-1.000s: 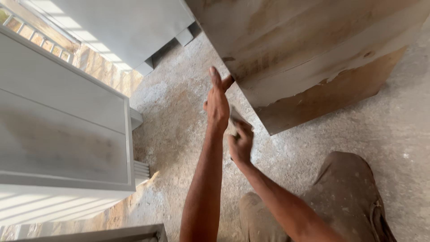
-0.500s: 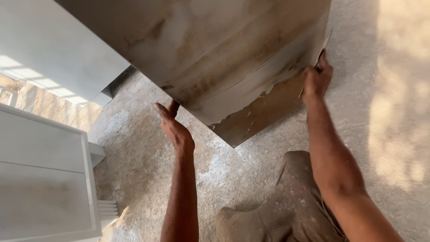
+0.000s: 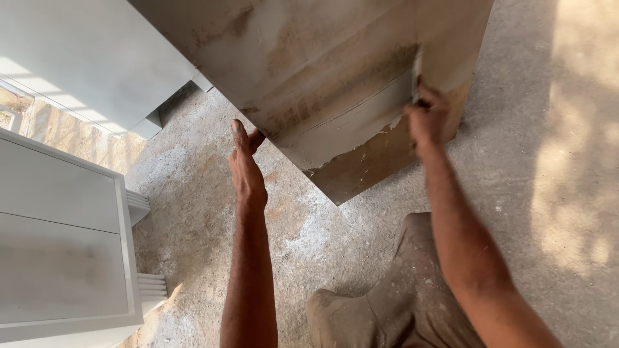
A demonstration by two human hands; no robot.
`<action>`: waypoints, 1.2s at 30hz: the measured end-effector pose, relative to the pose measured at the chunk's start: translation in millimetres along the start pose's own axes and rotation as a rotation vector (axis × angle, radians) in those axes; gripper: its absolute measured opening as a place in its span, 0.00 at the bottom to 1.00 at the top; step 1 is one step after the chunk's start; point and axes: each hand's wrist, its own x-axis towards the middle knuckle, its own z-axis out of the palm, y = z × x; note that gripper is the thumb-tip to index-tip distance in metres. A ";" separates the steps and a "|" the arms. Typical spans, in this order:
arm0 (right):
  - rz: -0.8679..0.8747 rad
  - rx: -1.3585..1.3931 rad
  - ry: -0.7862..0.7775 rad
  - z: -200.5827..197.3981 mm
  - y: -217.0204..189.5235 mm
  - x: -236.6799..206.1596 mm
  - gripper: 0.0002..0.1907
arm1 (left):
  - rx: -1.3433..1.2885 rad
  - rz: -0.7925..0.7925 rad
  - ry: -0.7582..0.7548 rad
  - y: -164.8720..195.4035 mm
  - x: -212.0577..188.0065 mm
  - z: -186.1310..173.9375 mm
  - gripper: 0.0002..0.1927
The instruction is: The person applies white filler putty to dents on metal cabinet panels using a small putty knife, smoothing it over damaged spots. They walk to a box of putty, scoop more filler onto the blade by hand, and return to spread it over additional dents on the cabinet surfaces.
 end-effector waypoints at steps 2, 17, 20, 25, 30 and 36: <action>-0.026 -0.084 -0.031 27.2 0.1 -32.8 0.30 | 0.037 -0.011 -0.031 5.3 -0.6 -2.9 0.61; 0.437 0.130 -0.596 171.6 -52.8 -233.9 0.33 | 0.256 0.048 -0.084 21.1 -9.7 -29.5 0.62; 0.564 0.339 -0.506 120.4 -19.9 -219.2 0.31 | 0.021 0.092 -0.053 -2.5 -14.7 -29.7 0.59; 0.502 0.842 -0.101 6.9 69.8 -160.7 0.33 | -0.220 0.027 -0.015 -74.5 -32.0 15.3 0.54; -0.318 -0.275 -0.072 -56.4 123.0 -94.5 0.37 | -0.302 0.127 0.035 -117.0 -38.3 75.9 0.50; -0.693 -0.505 -0.018 -62.5 156.7 -9.2 0.31 | -0.327 0.009 0.236 -155.6 -36.7 114.9 0.49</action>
